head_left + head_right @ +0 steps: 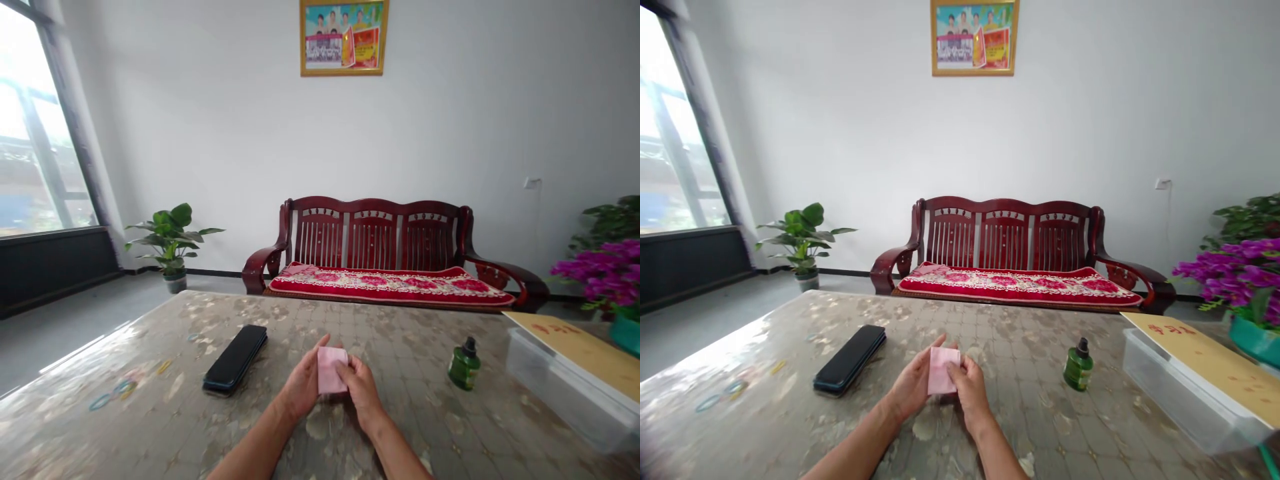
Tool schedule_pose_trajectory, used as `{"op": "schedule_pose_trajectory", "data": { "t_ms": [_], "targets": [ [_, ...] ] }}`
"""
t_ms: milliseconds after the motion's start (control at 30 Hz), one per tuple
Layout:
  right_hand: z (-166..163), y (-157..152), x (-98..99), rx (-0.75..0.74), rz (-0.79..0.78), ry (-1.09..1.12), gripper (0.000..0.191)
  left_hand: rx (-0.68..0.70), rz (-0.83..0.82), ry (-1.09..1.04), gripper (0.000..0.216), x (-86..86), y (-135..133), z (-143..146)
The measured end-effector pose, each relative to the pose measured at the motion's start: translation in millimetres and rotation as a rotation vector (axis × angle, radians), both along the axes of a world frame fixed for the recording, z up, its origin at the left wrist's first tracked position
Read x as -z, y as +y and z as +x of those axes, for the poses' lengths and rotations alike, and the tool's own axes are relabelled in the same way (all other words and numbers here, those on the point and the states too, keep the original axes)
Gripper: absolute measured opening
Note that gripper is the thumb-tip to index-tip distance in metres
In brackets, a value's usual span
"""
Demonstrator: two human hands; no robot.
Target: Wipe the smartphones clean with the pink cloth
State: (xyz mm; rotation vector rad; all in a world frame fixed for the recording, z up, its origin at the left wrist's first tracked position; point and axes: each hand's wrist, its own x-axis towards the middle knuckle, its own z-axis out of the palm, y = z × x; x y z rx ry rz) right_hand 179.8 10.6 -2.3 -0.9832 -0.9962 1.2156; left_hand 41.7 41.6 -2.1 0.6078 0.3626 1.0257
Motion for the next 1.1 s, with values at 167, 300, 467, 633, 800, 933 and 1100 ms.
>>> {"op": "schedule_pose_trajectory", "data": {
  "t_ms": [167, 300, 467, 633, 800, 933, 1100],
  "targets": [
    [7.9, 11.6, 5.2, 0.145, 0.011, 0.038, 0.052, -0.068, 0.080, 0.207, 0.111, -1.4, -3.6, -0.5],
    [14.0, 14.8, 8.8, 0.172, 0.048, 0.038, 0.067, -0.123, 0.177, 0.381, 0.102, 4.0, -1.8, 3.4],
    [20.1, 15.3, 11.6, 0.144, 0.131, -0.028, 0.089, -0.243, 0.228, 0.486, 0.071, 14.1, 4.5, 11.4],
    [28.6, 16.0, 6.1, 0.090, 0.104, -0.164, 0.051, -0.355, 0.277, 0.599, 0.059, 20.7, 8.7, 14.0],
    [31.3, 15.0, 1.1, 0.126, 0.119, -0.304, 0.033, -0.467, 0.352, 0.742, 0.045, 20.6, 5.8, 11.2],
    [31.1, 16.6, 2.8, 0.210, 0.217, -0.462, 0.011, -0.523, 0.444, 0.841, 0.022, 8.0, -4.7, 8.7],
    [27.6, 16.5, 1.8, 0.313, 0.279, -0.487, 0.013, -0.624, 0.602, 0.889, 0.014, -0.3, -8.2, 7.9]
  ]
}}
